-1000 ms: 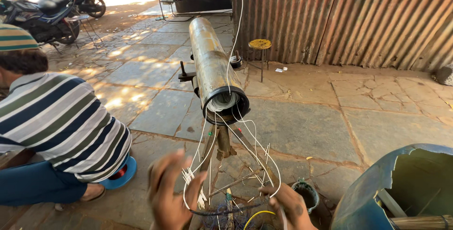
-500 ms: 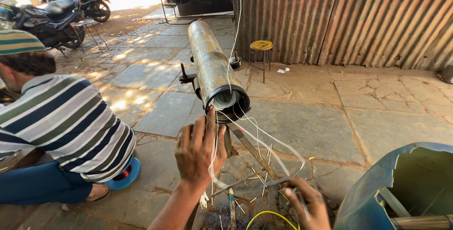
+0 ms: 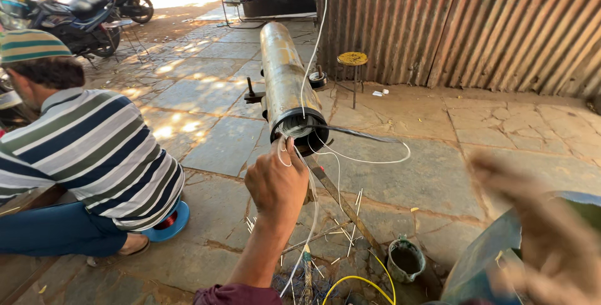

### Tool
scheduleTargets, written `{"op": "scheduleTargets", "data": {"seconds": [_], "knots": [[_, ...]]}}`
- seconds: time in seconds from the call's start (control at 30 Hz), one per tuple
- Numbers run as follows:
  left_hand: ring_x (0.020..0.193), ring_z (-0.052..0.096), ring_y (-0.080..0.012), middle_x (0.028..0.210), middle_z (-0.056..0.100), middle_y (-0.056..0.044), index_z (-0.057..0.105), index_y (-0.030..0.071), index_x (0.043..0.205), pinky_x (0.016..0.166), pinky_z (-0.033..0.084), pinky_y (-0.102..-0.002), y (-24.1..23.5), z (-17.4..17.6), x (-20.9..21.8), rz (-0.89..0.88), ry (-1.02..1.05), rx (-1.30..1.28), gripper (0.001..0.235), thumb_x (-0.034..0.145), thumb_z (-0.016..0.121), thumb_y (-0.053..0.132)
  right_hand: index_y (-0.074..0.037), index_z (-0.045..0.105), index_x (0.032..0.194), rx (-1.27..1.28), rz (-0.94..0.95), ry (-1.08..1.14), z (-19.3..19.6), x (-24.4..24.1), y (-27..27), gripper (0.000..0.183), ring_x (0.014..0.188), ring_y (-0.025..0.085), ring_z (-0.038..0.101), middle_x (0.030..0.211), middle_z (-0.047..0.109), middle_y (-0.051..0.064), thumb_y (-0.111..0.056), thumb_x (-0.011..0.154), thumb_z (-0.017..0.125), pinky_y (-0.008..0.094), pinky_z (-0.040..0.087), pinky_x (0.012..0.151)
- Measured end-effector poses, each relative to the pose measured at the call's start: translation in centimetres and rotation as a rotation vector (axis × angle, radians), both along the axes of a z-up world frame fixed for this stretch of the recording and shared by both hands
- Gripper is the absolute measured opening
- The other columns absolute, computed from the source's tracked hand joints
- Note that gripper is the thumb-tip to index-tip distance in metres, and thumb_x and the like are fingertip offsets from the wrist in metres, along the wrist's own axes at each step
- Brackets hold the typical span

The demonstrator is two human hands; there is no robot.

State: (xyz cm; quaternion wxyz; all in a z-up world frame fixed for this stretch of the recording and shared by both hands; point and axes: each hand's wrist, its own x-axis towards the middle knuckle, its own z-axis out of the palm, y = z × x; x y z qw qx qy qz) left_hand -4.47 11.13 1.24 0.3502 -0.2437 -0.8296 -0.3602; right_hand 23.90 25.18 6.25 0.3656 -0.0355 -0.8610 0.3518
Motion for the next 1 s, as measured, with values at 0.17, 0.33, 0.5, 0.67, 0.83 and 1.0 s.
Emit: {"op": "scheduleTargets", "data": {"seconds": [0.17,0.33,0.5,0.67,0.83,1.0], "knots": [[0.054,0.069,-0.0346,0.062,0.07,-0.016,0.077,0.01,0.089,0.053,0.055,-0.047,0.1,-0.3,-0.3,-0.012,0.093,0.092,0.021,0.097,0.065,0.027,-0.013,0.069,0.127,0.811,-0.144,0.363,3.1,-10.4,-4.6,0.047,0.13,0.034,0.059,0.137,0.063,0.015,-0.031,0.084,0.075,0.048,0.046,0.108],[0.053,0.068,-0.0343,0.06,0.069,-0.016,0.078,0.008,0.097,0.05,0.052,-0.046,-0.7,-1.3,-1.1,-0.082,0.079,0.073,0.022,0.098,0.068,0.028,-0.016,0.071,0.134,0.811,0.008,0.369,4.0,-15.2,-2.6,0.034,0.079,0.014,0.071,0.101,0.078,0.002,-0.01,0.101,0.07,0.031,0.057,0.066],[0.047,0.068,-0.0189,0.064,0.074,-0.01,0.075,0.003,0.113,0.044,0.051,-0.034,-0.8,-3.5,-2.0,-0.24,0.131,0.29,0.026,0.097,0.071,0.023,-0.019,0.082,0.123,0.69,-0.248,0.272,3.1,-15.4,-2.1,0.032,0.035,0.008,0.048,0.052,0.066,-0.004,-0.013,0.092,0.074,0.031,0.036,0.033],[0.056,0.069,-0.0195,0.069,0.073,-0.013,0.075,0.0,0.114,0.048,0.049,-0.033,-0.4,-5.3,-2.6,-0.202,0.303,0.408,0.023,0.1,0.07,0.018,-0.016,0.078,0.119,0.62,-0.156,0.386,2.7,-16.0,-2.3,0.027,0.047,0.007,0.061,0.067,0.072,0.001,-0.007,0.094,0.074,0.029,0.044,0.04],[0.06,0.07,-0.0215,0.07,0.069,-0.012,0.074,0.002,0.109,0.053,0.051,-0.033,-0.3,-4.7,-2.5,-0.22,0.296,0.383,0.018,0.103,0.066,0.016,-0.011,0.07,0.129,0.617,0.065,0.316,3.6,-16.4,-3.7,0.041,0.081,0.02,0.077,0.102,0.077,0.01,0.002,0.09,0.065,0.032,0.059,0.064],[0.043,0.064,-0.0216,0.055,0.065,-0.01,0.075,0.005,0.083,0.042,0.044,-0.038,0.3,-3.3,-1.9,-0.17,0.065,0.421,0.021,0.098,0.069,0.018,-0.003,0.064,0.137,0.524,0.152,0.226,4.5,-17.7,-5.4,0.046,0.09,0.025,0.077,0.111,0.075,0.014,0.005,0.092,0.06,0.034,0.06,0.071]]}}
